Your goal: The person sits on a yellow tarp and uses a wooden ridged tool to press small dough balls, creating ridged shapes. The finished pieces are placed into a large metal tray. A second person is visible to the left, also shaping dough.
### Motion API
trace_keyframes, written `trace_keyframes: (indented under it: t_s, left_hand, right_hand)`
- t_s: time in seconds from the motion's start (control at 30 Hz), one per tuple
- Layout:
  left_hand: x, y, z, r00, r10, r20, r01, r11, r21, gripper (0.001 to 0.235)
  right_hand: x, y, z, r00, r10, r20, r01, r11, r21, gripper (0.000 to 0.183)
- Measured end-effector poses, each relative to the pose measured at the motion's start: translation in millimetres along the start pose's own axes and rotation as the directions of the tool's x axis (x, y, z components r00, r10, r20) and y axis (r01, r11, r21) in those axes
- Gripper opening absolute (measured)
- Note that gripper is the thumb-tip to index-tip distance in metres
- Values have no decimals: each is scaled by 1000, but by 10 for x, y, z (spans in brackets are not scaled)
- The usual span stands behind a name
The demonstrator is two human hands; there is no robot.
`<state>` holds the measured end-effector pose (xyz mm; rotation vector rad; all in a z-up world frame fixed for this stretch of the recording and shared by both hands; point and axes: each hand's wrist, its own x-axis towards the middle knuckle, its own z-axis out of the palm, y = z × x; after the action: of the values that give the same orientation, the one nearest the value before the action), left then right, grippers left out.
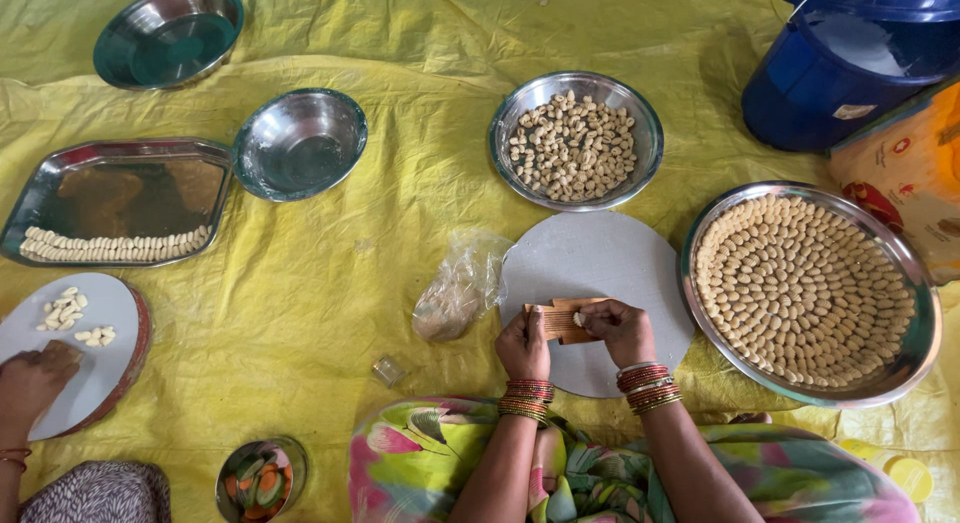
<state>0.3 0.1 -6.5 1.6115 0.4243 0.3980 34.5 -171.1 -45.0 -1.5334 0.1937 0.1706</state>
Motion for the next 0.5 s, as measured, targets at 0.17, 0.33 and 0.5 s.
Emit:
trace_keyframes:
  t_s: [0.17, 0.33, 0.5]
  left_hand:
    - [-3, 4, 2, 1000, 8, 2, -8, 1000, -25, 45]
    - [-5, 4, -5, 1000, 4, 3, -4, 1000, -27, 45]
    - [-9, -25, -4, 1000, 10, 7, -9, 999, -48, 42]
  right_hand:
    - [28, 25, -79, 999, 35, -33, -38, 996, -81, 15]
    - [96, 123, -176, 1000, -3, -5, 2, 999, -48, 14]
    - [107, 156, -216, 999, 26, -37, -31, 987, -155, 12]
